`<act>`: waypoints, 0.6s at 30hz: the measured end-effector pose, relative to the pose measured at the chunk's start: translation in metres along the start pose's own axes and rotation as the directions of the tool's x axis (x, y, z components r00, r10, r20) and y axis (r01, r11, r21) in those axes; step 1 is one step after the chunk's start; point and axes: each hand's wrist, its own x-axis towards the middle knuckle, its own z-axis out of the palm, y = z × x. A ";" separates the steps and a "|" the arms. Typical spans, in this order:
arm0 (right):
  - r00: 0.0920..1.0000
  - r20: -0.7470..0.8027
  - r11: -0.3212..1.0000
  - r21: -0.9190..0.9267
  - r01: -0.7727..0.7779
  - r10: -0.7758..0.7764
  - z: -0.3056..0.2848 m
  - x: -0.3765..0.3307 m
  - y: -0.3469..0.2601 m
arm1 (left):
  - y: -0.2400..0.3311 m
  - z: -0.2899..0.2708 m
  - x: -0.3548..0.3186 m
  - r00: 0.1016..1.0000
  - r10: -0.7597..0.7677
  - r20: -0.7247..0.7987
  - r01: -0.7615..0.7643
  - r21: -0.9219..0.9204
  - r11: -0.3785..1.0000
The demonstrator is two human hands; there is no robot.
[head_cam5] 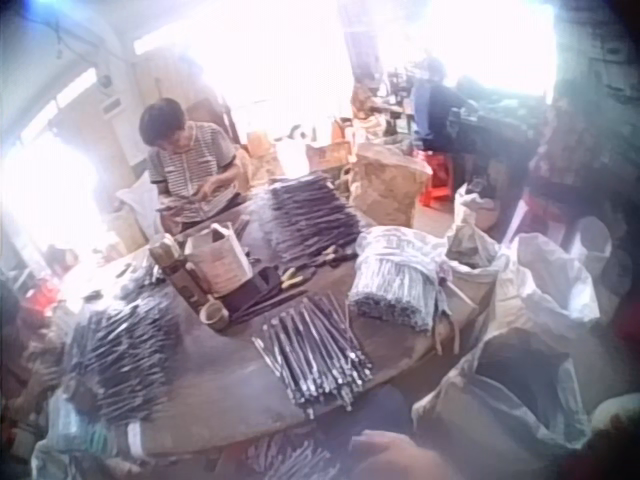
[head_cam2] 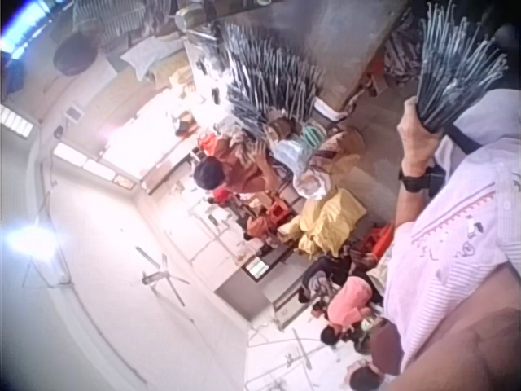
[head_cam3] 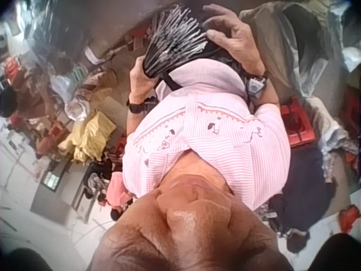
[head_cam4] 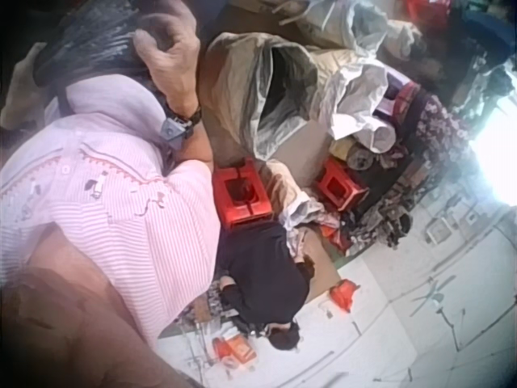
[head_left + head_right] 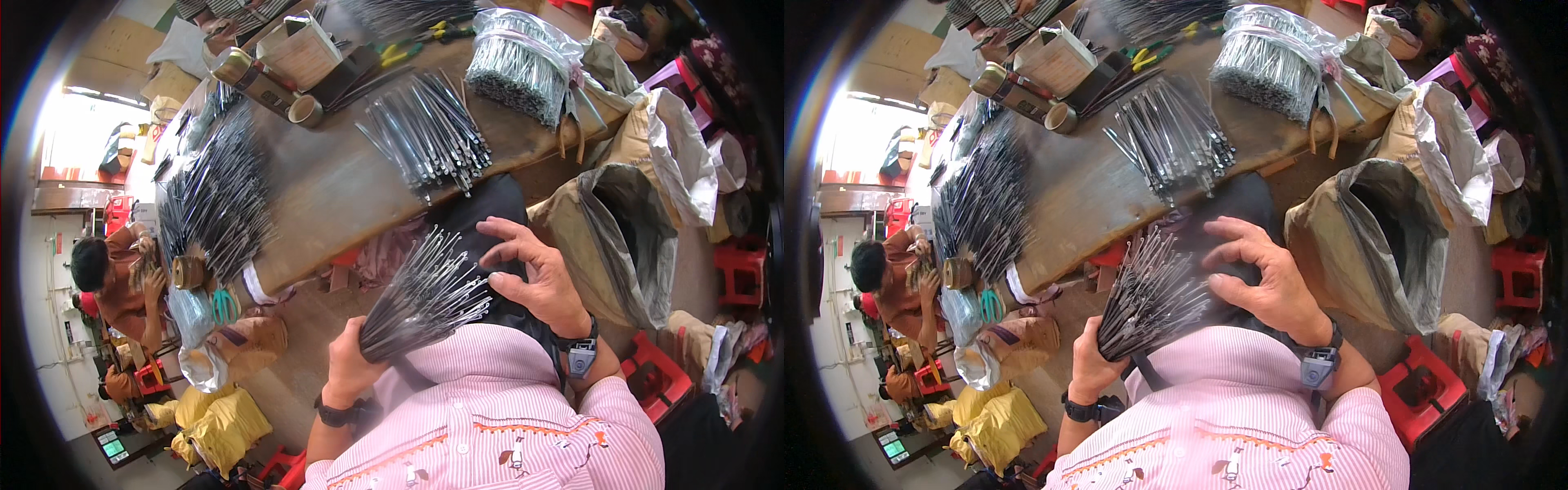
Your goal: The person uses pliers to cut thin metal rods one by one, placing the cut pieces into a growing pile on the table. The person then gathers the cut rods into a bundle and aligns them before setting them down.
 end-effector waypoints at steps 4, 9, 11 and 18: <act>0.997 0.079 0.997 -0.073 0.021 -0.015 -0.006 0.002 -0.005 | 0.000 0.002 0.000 1.000 0.008 -0.010 -0.008 -0.001 1.000; 0.983 0.179 0.997 -0.067 -0.037 0.048 -0.005 0.008 -0.003 | -0.002 0.002 -0.001 0.999 0.036 -0.016 -0.036 0.041 0.999; 0.976 0.205 0.997 -0.035 -0.063 0.068 -0.003 0.013 -0.001 | -0.003 0.001 -0.001 0.998 0.065 -0.022 -0.063 0.069 0.996; 0.973 0.230 0.993 -0.119 0.015 0.013 -0.001 0.015 0.003 | -0.001 0.001 0.003 0.983 0.172 -0.071 -0.161 0.144 0.977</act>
